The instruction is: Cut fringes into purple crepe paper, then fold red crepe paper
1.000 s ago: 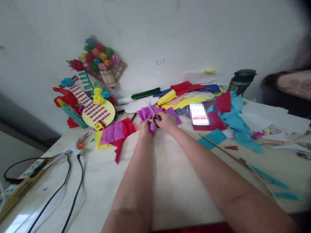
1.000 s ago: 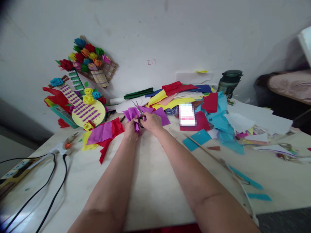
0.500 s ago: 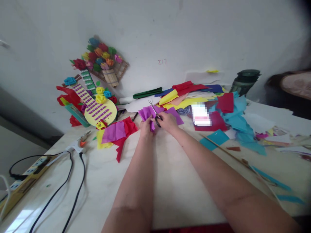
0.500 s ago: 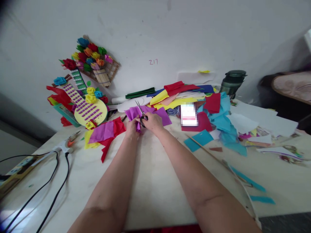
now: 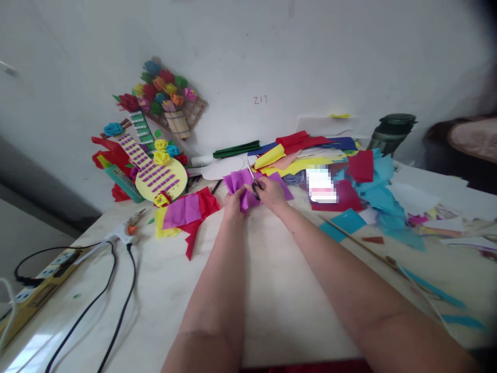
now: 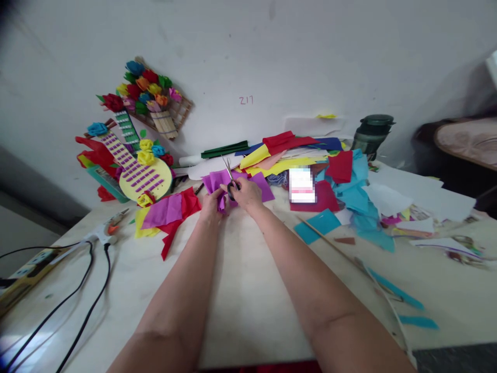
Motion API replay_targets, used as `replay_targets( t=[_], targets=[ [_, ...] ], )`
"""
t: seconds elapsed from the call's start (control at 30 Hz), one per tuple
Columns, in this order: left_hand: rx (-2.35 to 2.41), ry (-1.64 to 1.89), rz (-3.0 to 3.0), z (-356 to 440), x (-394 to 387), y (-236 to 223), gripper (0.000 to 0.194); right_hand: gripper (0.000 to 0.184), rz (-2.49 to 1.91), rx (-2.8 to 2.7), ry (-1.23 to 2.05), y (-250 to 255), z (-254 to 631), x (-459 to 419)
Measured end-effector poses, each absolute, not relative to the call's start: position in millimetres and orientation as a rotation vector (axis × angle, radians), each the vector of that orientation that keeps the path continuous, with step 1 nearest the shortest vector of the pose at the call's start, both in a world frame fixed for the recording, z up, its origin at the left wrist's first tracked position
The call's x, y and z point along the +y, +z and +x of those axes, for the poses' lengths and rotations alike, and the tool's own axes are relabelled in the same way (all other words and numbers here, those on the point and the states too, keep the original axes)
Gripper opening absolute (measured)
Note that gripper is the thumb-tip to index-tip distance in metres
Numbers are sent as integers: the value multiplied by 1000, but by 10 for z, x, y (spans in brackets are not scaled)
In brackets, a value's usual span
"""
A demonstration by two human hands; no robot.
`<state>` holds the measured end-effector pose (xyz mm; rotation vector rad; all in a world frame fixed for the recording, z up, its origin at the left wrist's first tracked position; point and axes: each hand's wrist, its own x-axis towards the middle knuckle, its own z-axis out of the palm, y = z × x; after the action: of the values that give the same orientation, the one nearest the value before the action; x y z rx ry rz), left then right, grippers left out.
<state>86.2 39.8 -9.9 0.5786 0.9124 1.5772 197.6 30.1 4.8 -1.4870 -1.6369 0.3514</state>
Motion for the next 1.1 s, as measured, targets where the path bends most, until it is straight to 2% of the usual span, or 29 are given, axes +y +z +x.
replay_targets(
  t=[0.2,0.43,0.57,0.73,0.8,0.97,1.1],
  targets=[
    [779,1704,538,811,451,-99,19,38,-1639,-1598,133,99,2009,334],
    [734,1883,505,650,548,-116,26,34,-1929,-1991,-1,49,1987,279],
    [747,1852,518,642,551,-121,26,34,-1991,-2077,60,34,1950,257],
    [766,1773,537,689,499,-89,28,31,-1976,-2124,330,113,2005,284],
    [760,1744,568,718,478,-84,31,25,-1896,-2053,403,135,2026,298],
    [732,1662,640,836,441,-105,32,48,-1455,-1732,653,76,1971,330],
    [734,1567,685,902,425,-128,32,37,-1391,-1542,610,-14,1920,377]
  ],
)
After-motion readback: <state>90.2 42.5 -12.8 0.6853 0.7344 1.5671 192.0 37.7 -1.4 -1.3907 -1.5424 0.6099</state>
